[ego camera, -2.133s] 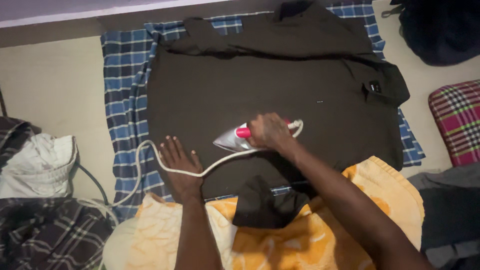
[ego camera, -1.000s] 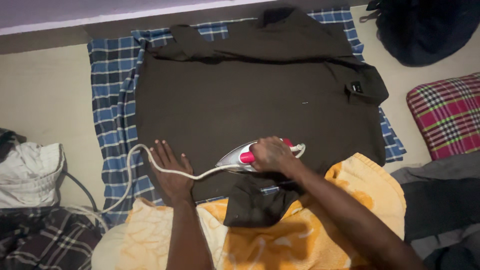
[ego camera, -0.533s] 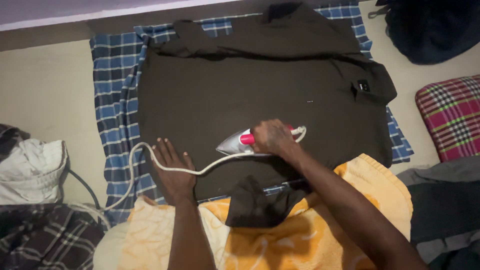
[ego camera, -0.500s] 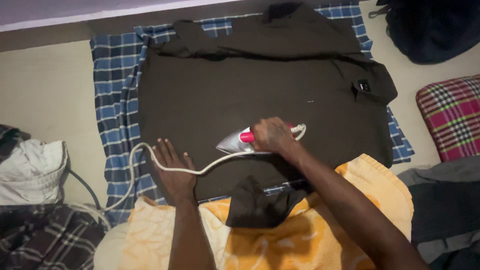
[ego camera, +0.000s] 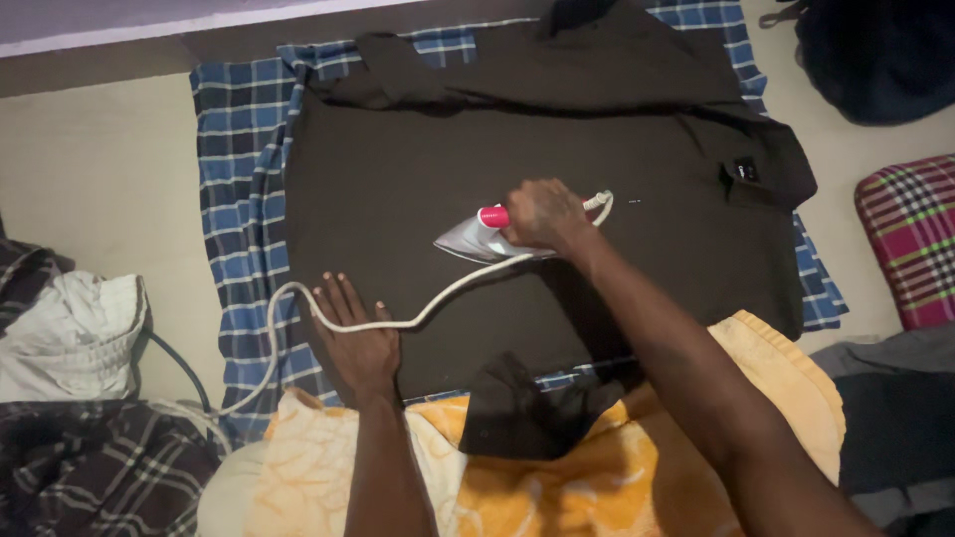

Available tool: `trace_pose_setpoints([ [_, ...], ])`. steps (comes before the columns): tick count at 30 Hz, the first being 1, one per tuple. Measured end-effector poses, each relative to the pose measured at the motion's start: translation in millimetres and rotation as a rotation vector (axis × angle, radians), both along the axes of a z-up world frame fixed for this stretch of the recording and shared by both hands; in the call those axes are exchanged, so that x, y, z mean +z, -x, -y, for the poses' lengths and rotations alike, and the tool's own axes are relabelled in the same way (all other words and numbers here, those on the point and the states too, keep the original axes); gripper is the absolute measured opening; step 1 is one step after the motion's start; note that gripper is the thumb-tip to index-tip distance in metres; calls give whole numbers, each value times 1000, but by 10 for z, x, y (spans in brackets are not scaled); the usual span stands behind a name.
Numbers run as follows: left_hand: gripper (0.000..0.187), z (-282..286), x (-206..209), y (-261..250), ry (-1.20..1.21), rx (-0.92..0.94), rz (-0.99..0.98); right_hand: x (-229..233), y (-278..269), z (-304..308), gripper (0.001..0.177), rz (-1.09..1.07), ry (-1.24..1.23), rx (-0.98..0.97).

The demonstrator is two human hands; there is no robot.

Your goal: The person irons a dark brown shirt laid flat on a blue checkered cloth on the floor. They use a red and white iron to smooth the front and back, then fold the shirt in half.

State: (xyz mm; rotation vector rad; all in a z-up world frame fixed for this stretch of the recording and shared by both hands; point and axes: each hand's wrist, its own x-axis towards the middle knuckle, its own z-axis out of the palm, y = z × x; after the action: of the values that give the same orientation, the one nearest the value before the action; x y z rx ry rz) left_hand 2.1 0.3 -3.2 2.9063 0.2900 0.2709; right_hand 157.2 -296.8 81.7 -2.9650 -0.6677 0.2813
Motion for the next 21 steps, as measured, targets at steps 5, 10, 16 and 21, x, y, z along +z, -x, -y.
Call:
trace_pose_setpoints([
  [5, 71, 19, -2, 23, 13, 15, -19, 75, -19, -49, 22, -193, 61, -74],
  [10, 71, 10, 16, 15, -13, 14, 9, 152, 68, -47, 22, -114, -25, -51],
  [16, 71, 19, -2, 28, 10, 8, 54, 122, 418, 26, 25, -177, 55, 63],
  [21, 70, 17, 69, 50, 47, -23, 89, 158, 824, 90, 23, -127, -50, 81],
])
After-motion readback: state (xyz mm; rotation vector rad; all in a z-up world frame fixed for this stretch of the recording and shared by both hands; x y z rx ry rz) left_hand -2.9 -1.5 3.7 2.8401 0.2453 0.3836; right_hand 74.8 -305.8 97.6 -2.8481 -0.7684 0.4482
